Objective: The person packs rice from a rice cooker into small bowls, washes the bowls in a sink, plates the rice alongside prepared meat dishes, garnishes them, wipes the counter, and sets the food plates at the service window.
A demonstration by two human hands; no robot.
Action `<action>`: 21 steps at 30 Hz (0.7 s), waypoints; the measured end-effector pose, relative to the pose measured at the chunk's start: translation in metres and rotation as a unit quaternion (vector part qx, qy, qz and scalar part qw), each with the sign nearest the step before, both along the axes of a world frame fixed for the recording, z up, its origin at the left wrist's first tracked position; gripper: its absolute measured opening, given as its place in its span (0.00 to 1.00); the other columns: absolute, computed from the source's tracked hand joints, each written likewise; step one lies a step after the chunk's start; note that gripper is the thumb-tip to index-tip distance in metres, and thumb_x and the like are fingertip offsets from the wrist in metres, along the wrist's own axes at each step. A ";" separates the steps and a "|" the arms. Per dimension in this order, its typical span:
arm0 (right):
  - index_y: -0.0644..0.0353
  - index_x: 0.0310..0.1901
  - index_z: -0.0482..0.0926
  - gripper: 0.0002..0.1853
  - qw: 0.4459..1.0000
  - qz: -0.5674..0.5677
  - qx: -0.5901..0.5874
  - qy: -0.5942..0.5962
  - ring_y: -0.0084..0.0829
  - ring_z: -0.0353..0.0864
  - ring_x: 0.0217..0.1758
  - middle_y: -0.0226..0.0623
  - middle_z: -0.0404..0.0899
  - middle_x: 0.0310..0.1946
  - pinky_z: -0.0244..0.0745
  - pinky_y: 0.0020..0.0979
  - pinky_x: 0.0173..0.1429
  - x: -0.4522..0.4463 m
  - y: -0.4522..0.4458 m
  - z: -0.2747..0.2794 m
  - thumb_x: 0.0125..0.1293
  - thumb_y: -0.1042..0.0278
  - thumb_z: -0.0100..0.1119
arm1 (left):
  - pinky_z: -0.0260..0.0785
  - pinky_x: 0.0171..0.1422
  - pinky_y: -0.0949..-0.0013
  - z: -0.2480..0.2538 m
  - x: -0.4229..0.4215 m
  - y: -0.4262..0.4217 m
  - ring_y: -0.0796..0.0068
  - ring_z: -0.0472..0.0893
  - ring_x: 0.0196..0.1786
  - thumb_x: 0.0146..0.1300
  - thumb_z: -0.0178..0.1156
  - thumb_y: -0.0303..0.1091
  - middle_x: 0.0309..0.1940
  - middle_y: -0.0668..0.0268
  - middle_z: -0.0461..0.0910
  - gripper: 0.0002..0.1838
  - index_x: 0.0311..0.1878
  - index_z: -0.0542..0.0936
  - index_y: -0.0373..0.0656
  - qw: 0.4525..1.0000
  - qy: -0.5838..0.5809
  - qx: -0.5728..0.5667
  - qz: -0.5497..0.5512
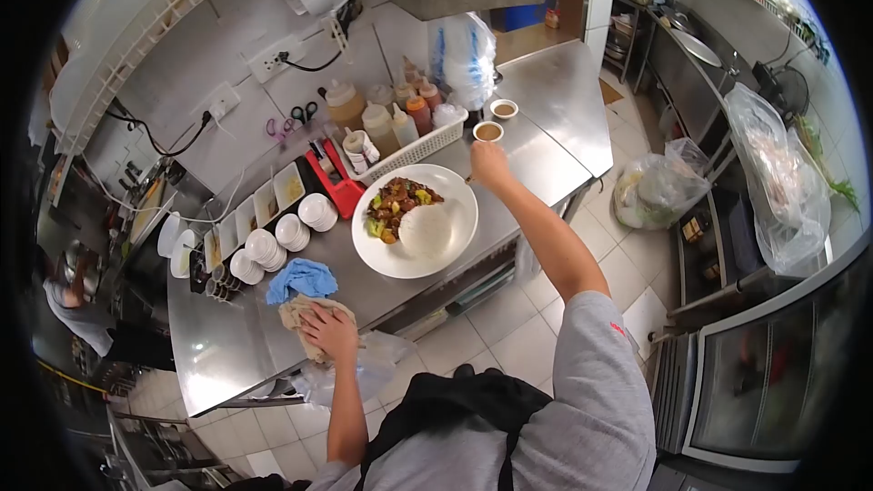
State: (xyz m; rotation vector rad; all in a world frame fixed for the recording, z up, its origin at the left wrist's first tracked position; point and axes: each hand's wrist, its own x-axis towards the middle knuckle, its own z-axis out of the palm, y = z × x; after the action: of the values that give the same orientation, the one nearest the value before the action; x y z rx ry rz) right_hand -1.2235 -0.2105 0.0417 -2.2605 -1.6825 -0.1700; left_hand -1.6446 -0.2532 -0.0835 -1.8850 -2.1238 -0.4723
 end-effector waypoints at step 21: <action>0.64 0.43 0.78 0.19 0.908 -0.274 0.182 0.258 0.43 0.78 0.34 0.51 0.78 0.34 0.72 0.37 0.42 0.031 -0.200 -0.079 0.53 0.58 0.59 | 0.47 0.66 0.49 0.009 -0.210 0.101 0.46 0.52 0.66 0.61 0.39 0.51 0.67 0.52 0.48 0.31 0.66 0.56 0.50 0.959 -0.005 -0.105 0.263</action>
State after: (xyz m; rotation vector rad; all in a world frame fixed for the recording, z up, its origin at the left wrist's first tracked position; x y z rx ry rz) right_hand -1.1924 -0.4109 -0.0369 -2.1671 -0.6663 -0.0026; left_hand -1.8541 -0.1527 -0.0744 -1.3134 -2.6362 -0.1419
